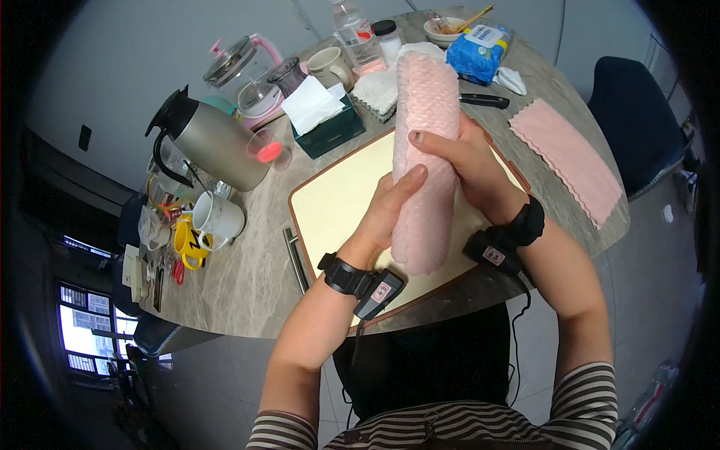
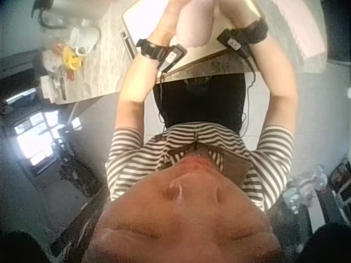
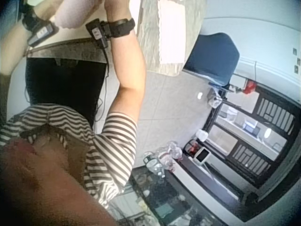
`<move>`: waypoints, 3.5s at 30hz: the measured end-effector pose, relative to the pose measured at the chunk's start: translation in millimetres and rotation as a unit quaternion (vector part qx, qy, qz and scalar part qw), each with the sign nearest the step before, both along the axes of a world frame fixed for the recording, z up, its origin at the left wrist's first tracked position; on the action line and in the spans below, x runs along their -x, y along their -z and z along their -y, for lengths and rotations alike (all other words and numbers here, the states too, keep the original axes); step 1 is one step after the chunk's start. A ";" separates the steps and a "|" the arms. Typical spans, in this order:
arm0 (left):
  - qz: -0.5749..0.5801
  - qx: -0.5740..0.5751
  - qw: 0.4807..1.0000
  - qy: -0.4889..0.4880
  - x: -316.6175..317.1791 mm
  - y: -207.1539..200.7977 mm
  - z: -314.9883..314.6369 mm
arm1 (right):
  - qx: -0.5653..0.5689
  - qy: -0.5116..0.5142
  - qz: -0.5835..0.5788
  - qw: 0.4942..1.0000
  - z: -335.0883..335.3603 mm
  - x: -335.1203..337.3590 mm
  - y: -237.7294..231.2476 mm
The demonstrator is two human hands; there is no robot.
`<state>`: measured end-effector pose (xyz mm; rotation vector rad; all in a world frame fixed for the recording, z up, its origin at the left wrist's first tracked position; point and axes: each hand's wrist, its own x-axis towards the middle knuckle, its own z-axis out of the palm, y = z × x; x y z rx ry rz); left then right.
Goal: The person rolls a pink towel around a purple water bottle on a white board by hand.
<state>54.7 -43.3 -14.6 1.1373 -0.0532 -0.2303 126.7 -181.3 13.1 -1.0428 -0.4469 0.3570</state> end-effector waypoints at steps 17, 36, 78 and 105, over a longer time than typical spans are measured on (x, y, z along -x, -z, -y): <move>0.003 -0.029 0.997 0.070 2.5 -2.5 4.3 | -0.136 0.076 -0.052 0.986 11.7 -18.9 -5.9; -0.145 0.255 0.941 0.169 1.0 -13.5 9.2 | -0.150 -0.100 -0.101 0.978 5.0 7.8 -10.8; -0.130 0.229 0.957 0.119 5.4 -2.8 11.0 | -0.242 -0.102 -0.099 0.960 22.1 -25.3 -5.1; -0.109 0.171 0.966 0.159 16.5 -7.8 6.8 | -0.234 -0.155 -0.059 0.958 22.9 -21.6 -14.8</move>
